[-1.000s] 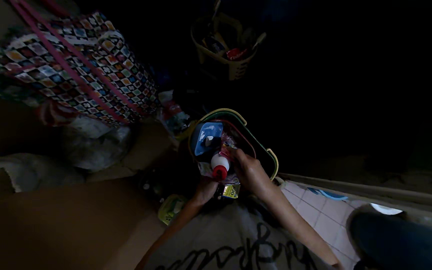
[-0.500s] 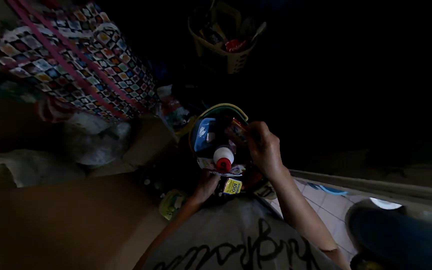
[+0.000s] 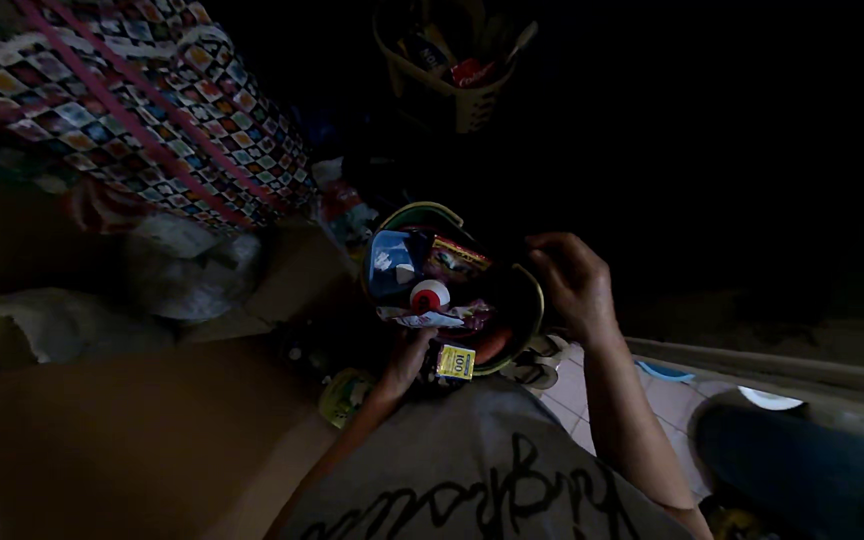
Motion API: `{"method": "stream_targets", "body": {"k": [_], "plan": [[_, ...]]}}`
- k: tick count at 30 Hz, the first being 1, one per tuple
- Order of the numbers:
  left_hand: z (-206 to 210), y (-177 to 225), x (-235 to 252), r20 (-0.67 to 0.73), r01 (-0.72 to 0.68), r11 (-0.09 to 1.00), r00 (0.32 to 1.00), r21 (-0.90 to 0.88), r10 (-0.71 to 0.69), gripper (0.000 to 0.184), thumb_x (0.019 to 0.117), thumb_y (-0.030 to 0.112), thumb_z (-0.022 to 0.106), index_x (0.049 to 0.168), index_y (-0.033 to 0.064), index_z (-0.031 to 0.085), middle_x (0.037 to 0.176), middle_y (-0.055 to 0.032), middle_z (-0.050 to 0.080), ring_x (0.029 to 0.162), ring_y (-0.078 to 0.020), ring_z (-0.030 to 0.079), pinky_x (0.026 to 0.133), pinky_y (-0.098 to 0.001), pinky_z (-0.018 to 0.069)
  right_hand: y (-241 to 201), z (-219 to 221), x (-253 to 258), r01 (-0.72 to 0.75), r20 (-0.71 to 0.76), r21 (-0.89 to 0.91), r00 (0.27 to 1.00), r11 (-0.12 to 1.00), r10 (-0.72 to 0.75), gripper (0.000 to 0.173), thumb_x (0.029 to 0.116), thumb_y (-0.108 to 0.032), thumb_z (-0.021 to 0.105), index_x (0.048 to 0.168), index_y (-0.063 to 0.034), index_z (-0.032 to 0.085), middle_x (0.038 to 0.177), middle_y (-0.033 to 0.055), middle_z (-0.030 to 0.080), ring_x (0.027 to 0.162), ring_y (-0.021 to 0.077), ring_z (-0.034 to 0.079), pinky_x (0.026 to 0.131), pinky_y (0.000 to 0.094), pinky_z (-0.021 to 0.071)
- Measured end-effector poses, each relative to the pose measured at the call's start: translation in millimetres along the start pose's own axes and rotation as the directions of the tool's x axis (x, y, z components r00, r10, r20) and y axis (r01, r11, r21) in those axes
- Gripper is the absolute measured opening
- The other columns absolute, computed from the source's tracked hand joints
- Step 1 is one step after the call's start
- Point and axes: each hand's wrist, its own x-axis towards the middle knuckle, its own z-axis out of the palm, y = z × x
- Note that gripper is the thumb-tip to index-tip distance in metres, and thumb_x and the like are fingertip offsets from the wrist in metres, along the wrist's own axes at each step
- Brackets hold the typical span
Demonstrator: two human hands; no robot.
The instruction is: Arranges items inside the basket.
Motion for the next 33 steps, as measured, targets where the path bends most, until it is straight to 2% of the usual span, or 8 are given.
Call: {"method": "stream_targets", "body": {"k": [5, 8, 13, 17, 20, 23, 27, 33], "plan": [[-2.8, -5.0, 4.8, -0.034, 0.035, 0.999, 0.999, -0.004, -0.036, 0.022, 0.1043, 0.009, 0.052, 0.116, -0.007, 0.061, 0.101, -0.0083, 0.063, 0.09, -0.0055, 0.059, 0.082, -0.0236, 0.0499, 21.0, -1.6, -33.0, -0.187, 0.01, 0.076, 0.982, 0.979, 0.187, 0.019, 0.1025, -0.009, 0.057, 0.111, 0.0049, 0.065, 0.102, 0.0119, 0.07, 0.085, 0.0099, 0.069, 0.079, 0.0283, 0.0597], [-4.3, -7.4, 7.6, -0.05, 0.032, 0.999, 0.998, -0.002, -0.032, 0.022, 0.1044, 0.011, 0.053, 0.114, -0.0063, 0.062, 0.099, -0.0079, 0.064, 0.088, -0.0057, 0.06, 0.08, -0.0238, 0.0508, 20.0, 9.4, -50.6, -0.204, 0.113, 0.09, 0.974, 0.975, 0.194, 0.018, 0.1002, -0.005, 0.057, 0.111, 0.0077, 0.065, 0.101, 0.0147, 0.07, 0.085, 0.013, 0.068, 0.078, 0.0308, 0.0594], [-2.2, -3.1, 7.8, -0.046, 0.032, 1.0, 0.998, 0.002, -0.031, 0.024, 0.1059, 0.013, 0.051, 0.115, -0.0068, 0.061, 0.098, -0.0074, 0.063, 0.085, -0.0049, 0.058, 0.078, -0.0226, 0.0492, 5.9, 46.7, -73.5, -0.017, 0.381, 0.047, 0.925, 0.999, -0.002, 0.026, 0.0982, -0.017, 0.066, 0.115, 0.0029, 0.07, 0.113, 0.016, 0.072, 0.107, 0.0253, 0.07, 0.096, 0.0403, 0.0562], [-1.4, 0.0, 8.0, -0.034, 0.018, 0.999, 0.999, 0.043, -0.016, 0.024, 0.1055, 0.013, 0.051, 0.115, -0.0069, 0.062, 0.1, -0.0088, 0.064, 0.088, -0.007, 0.059, 0.081, -0.0247, 0.0497, 0.4, 63.7, -74.5, 0.137, 0.462, -0.045, 0.881, 0.99, -0.101, 0.051, 0.0839, -0.015, 0.08, 0.131, 0.0001, 0.066, 0.128, 0.0175, 0.069, 0.121, 0.0391, 0.063, 0.104, 0.0543, 0.0495], [-0.5, 2.9, 8.9, -0.029, 0.015, 0.998, 0.999, 0.066, -0.013, 0.022, 0.1046, 0.012, 0.053, 0.114, -0.0064, 0.062, 0.099, -0.0086, 0.063, 0.089, -0.0072, 0.058, 0.081, -0.0248, 0.0485, 4.7, 69.5, -74.3, 0.2, 0.406, -0.091, 0.902, 0.976, -0.147, 0.035, 0.0895, 0.0, 0.066, 0.124, -0.0005, 0.069, 0.118, 0.016, 0.073, 0.113, 0.0374, 0.067, 0.099, 0.0529, 0.0529], [0.3, 3.2, 8.1, -0.018, -0.003, 0.999, 1.0, 0.049, 0.004, 0.023, 0.1043, 0.01, 0.053, 0.117, -0.0073, 0.061, 0.105, -0.0105, 0.063, 0.095, -0.0072, 0.058, 0.085, -0.0243, 0.0481, 7.1, 68.0, -75.5, 0.193, 0.384, -0.083, 0.912, 0.978, -0.147, 0.029, 0.0968, -0.003, 0.056, 0.123, -0.0002, 0.07, 0.118, 0.016, 0.073, 0.115, 0.0353, 0.067, 0.101, 0.0497, 0.0526], [-0.6, 3.3, 8.0, -0.012, -0.032, 0.999, 0.999, 0.016, 0.032, 0.031, 0.1062, 0.013, 0.049, 0.127, -0.0075, 0.058, 0.123, -0.0164, 0.063, 0.112, -0.0118, 0.058, 0.097, -0.0293, 0.0473, 9.0, 64.4, -76.7, 0.193, 0.358, -0.067, 0.921, 0.979, -0.156, 0.032, 0.0961, -0.004, 0.057, 0.125, 0.0012, 0.069, 0.12, 0.0177, 0.072, 0.116, 0.0359, 0.066, 0.104, 0.0487, 0.051], [-2.0, 1.9, 6.7, -0.061, -0.017, 0.998, 0.998, -0.056, 0.013, 0.027, 0.1047, 0.007, 0.05, 0.125, -0.0087, 0.057, 0.117, -0.0138, 0.062, 0.106, -0.0081, 0.058, 0.093, -0.0237, 0.0473, 12.2, 57.8, -75.6, 0.12, 0.238, -0.048, 0.966, 0.992, -0.105, 0.028, 0.0968, -0.002, 0.057, 0.12, 0.0006, 0.071, 0.114, 0.0156, 0.073, 0.11, 0.03, 0.068, 0.1, 0.0429, 0.0537]]}}
